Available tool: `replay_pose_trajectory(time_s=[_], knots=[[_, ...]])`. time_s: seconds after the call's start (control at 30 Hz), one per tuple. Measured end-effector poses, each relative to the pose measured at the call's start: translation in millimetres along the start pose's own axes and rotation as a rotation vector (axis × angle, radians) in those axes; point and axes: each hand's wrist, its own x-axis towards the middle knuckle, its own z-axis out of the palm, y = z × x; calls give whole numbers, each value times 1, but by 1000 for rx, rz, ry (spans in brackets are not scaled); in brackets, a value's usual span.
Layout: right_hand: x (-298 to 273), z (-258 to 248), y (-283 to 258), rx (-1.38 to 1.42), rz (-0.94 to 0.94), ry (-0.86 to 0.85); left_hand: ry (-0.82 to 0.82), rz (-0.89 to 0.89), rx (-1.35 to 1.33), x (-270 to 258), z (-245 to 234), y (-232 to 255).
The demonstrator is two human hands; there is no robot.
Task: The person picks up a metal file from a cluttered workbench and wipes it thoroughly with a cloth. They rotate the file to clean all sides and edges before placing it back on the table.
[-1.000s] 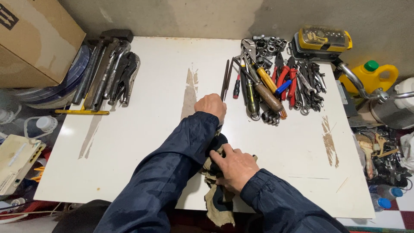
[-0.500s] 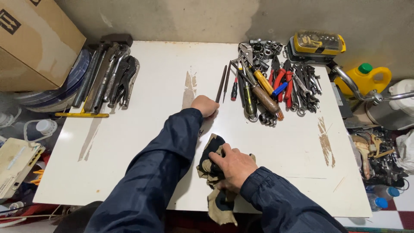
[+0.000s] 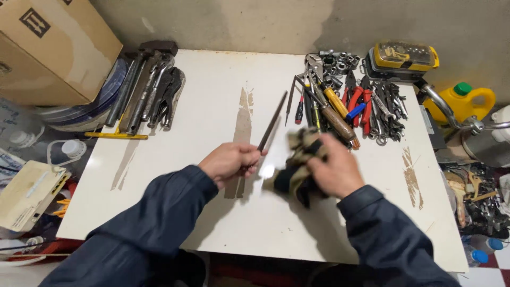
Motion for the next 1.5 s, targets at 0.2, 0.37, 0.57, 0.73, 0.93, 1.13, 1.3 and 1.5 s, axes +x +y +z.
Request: replay_pose_trajectory(time_s=[0.2,0.37,0.57,0.73,0.93,1.13,1.3,1.5], knots=[[-31,13,-37,418,-286,276,-115,6,-210,-54,-1,-14],[-56,38,-52,326,-567,225,-98,-27,-316,-46,3,-41],[-28,37,-33,220,-559,400,-147,-24,-358,-49,9,-54],[6,19,6,124,-396,570,-253,-9,-352,-76,22,-43],[5,8,11,294,-153,659,-297,-14,-411,-75,18,-48],[-55,21,-62,266,-586,400,-203,26,-452,-44,6,-62],[-44,33,-54,219,-649,384,-180,39,-453,-44,3,-66],[-2,11,-14,184,-442,546,-322,59,-372,-77,13,-42]])
